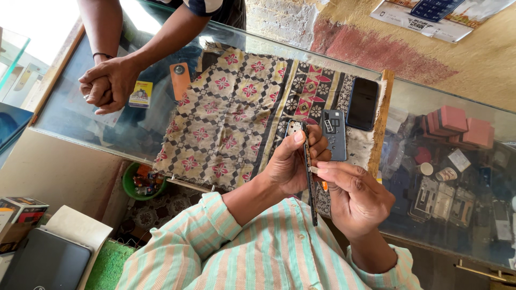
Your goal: The person cleans a phone battery with a toothbrush, then uses a screwdriver to remove screws from a phone chassis. They separate the phone into two halves, reposition internal components, and reassemble the device by inserting the battery and securing the casing.
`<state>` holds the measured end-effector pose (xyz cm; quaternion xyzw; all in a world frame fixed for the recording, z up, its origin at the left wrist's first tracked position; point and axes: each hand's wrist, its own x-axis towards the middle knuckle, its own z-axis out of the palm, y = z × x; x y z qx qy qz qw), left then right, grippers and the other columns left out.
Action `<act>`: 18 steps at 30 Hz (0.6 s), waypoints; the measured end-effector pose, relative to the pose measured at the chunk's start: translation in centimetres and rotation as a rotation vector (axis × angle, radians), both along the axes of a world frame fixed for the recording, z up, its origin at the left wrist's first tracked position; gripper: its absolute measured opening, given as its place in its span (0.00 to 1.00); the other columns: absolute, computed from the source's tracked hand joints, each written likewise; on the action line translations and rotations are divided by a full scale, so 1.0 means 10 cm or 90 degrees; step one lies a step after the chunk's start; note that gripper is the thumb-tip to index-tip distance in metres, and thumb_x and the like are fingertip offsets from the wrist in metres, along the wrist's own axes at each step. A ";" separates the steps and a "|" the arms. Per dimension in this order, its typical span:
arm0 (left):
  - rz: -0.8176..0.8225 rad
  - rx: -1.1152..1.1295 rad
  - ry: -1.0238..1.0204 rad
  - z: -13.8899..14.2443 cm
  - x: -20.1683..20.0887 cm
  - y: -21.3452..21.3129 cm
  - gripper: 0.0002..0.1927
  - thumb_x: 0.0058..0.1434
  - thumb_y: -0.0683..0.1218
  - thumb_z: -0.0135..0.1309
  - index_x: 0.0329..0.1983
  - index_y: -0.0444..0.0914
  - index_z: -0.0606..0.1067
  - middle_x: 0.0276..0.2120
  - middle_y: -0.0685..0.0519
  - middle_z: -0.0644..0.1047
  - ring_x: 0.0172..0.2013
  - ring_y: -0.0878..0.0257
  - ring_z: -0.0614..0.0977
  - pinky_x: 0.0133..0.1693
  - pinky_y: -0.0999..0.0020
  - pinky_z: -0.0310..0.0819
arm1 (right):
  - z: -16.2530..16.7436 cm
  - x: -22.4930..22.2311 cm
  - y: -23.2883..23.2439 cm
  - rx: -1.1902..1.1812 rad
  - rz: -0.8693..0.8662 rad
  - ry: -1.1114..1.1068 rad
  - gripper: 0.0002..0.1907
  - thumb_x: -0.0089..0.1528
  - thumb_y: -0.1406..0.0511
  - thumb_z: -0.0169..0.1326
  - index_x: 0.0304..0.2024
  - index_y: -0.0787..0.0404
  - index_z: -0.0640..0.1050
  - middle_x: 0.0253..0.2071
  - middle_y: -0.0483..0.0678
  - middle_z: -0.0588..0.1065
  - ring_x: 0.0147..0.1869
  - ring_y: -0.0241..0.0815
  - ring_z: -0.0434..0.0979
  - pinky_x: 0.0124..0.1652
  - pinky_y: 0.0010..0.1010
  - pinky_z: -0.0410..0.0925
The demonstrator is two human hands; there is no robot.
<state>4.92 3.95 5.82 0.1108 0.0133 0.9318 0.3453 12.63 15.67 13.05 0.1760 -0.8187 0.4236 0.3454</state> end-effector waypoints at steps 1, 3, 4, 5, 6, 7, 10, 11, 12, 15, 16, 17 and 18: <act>0.000 -0.004 0.001 0.00 0.00 0.00 0.18 0.65 0.55 0.64 0.38 0.42 0.68 0.30 0.58 0.70 0.33 0.69 0.70 0.39 0.75 0.69 | 0.00 0.01 0.00 0.004 -0.009 0.000 0.09 0.61 0.78 0.62 0.43 0.66 0.80 0.41 0.54 0.81 0.44 0.42 0.85 0.44 0.27 0.77; 0.002 -0.002 -0.001 0.01 0.00 0.01 0.18 0.65 0.55 0.64 0.38 0.42 0.68 0.30 0.58 0.70 0.33 0.69 0.71 0.39 0.75 0.69 | -0.02 0.00 -0.03 0.007 -0.021 0.017 0.09 0.62 0.78 0.63 0.43 0.66 0.80 0.42 0.55 0.81 0.45 0.43 0.85 0.45 0.28 0.78; 0.001 0.001 -0.002 0.01 -0.01 0.01 0.18 0.65 0.55 0.64 0.38 0.42 0.68 0.30 0.58 0.70 0.33 0.69 0.70 0.39 0.75 0.69 | -0.04 -0.01 -0.04 0.008 -0.028 0.026 0.09 0.62 0.78 0.63 0.43 0.66 0.80 0.42 0.55 0.81 0.45 0.43 0.85 0.46 0.28 0.78; 0.000 0.006 -0.003 0.02 -0.01 0.01 0.18 0.65 0.55 0.64 0.38 0.42 0.68 0.30 0.58 0.70 0.33 0.69 0.70 0.39 0.76 0.69 | -0.05 -0.01 -0.05 0.010 -0.033 0.037 0.09 0.62 0.78 0.63 0.43 0.66 0.80 0.42 0.55 0.81 0.45 0.43 0.85 0.45 0.28 0.78; 0.001 0.004 0.000 0.03 -0.02 0.01 0.18 0.65 0.55 0.64 0.38 0.42 0.68 0.30 0.58 0.70 0.33 0.69 0.71 0.39 0.76 0.69 | -0.06 -0.02 -0.07 0.011 -0.038 0.048 0.09 0.61 0.78 0.63 0.43 0.67 0.81 0.41 0.55 0.81 0.44 0.44 0.85 0.45 0.28 0.78; 0.002 0.003 0.003 0.03 -0.02 0.00 0.18 0.65 0.55 0.64 0.38 0.42 0.68 0.30 0.59 0.70 0.33 0.69 0.71 0.40 0.76 0.69 | -0.06 -0.03 -0.08 0.013 -0.043 0.058 0.09 0.61 0.78 0.64 0.42 0.67 0.81 0.41 0.56 0.81 0.44 0.44 0.85 0.44 0.28 0.78; -0.006 0.012 0.004 0.05 0.00 0.00 0.18 0.65 0.55 0.64 0.38 0.42 0.68 0.30 0.59 0.70 0.33 0.69 0.71 0.40 0.76 0.69 | -0.07 -0.03 -0.08 -0.020 -0.031 0.057 0.08 0.61 0.78 0.64 0.42 0.67 0.81 0.41 0.56 0.81 0.44 0.44 0.85 0.45 0.29 0.78; -0.010 0.017 0.005 0.05 0.00 0.00 0.18 0.65 0.55 0.64 0.38 0.42 0.68 0.30 0.59 0.70 0.33 0.69 0.71 0.40 0.75 0.69 | -0.07 -0.03 -0.08 -0.013 -0.032 0.054 0.08 0.62 0.78 0.63 0.42 0.67 0.81 0.41 0.56 0.81 0.45 0.44 0.85 0.45 0.29 0.78; -0.010 0.015 0.007 0.05 0.00 0.00 0.18 0.65 0.55 0.64 0.38 0.42 0.68 0.30 0.59 0.70 0.33 0.69 0.71 0.40 0.75 0.69 | -0.06 -0.02 -0.07 -0.007 -0.033 0.052 0.08 0.62 0.78 0.63 0.42 0.67 0.81 0.41 0.56 0.81 0.45 0.44 0.85 0.44 0.28 0.78; -0.017 0.022 0.004 0.04 0.00 0.01 0.18 0.66 0.55 0.63 0.38 0.42 0.68 0.30 0.59 0.70 0.33 0.69 0.71 0.40 0.75 0.69 | -0.06 -0.01 -0.06 0.001 -0.041 0.052 0.08 0.61 0.79 0.63 0.42 0.67 0.81 0.41 0.57 0.81 0.45 0.45 0.85 0.45 0.29 0.78; -0.021 0.033 -0.002 0.03 0.00 0.02 0.18 0.66 0.55 0.63 0.38 0.42 0.68 0.30 0.59 0.70 0.33 0.69 0.71 0.39 0.75 0.69 | -0.06 -0.01 -0.06 0.002 -0.045 0.053 0.08 0.61 0.79 0.63 0.42 0.67 0.81 0.41 0.57 0.81 0.45 0.45 0.85 0.45 0.29 0.78; -0.024 0.043 -0.007 0.02 0.00 0.02 0.18 0.67 0.55 0.63 0.39 0.42 0.68 0.30 0.59 0.70 0.33 0.70 0.71 0.39 0.75 0.69 | -0.06 0.00 -0.06 0.002 -0.042 0.050 0.08 0.61 0.79 0.63 0.42 0.67 0.81 0.41 0.57 0.81 0.45 0.44 0.85 0.44 0.28 0.78; -0.025 0.043 -0.012 0.01 0.00 0.03 0.18 0.67 0.55 0.63 0.39 0.42 0.68 0.30 0.59 0.70 0.33 0.69 0.71 0.39 0.75 0.69 | -0.06 0.00 -0.06 0.002 -0.039 0.051 0.08 0.61 0.79 0.64 0.42 0.67 0.81 0.41 0.56 0.81 0.44 0.44 0.85 0.44 0.27 0.78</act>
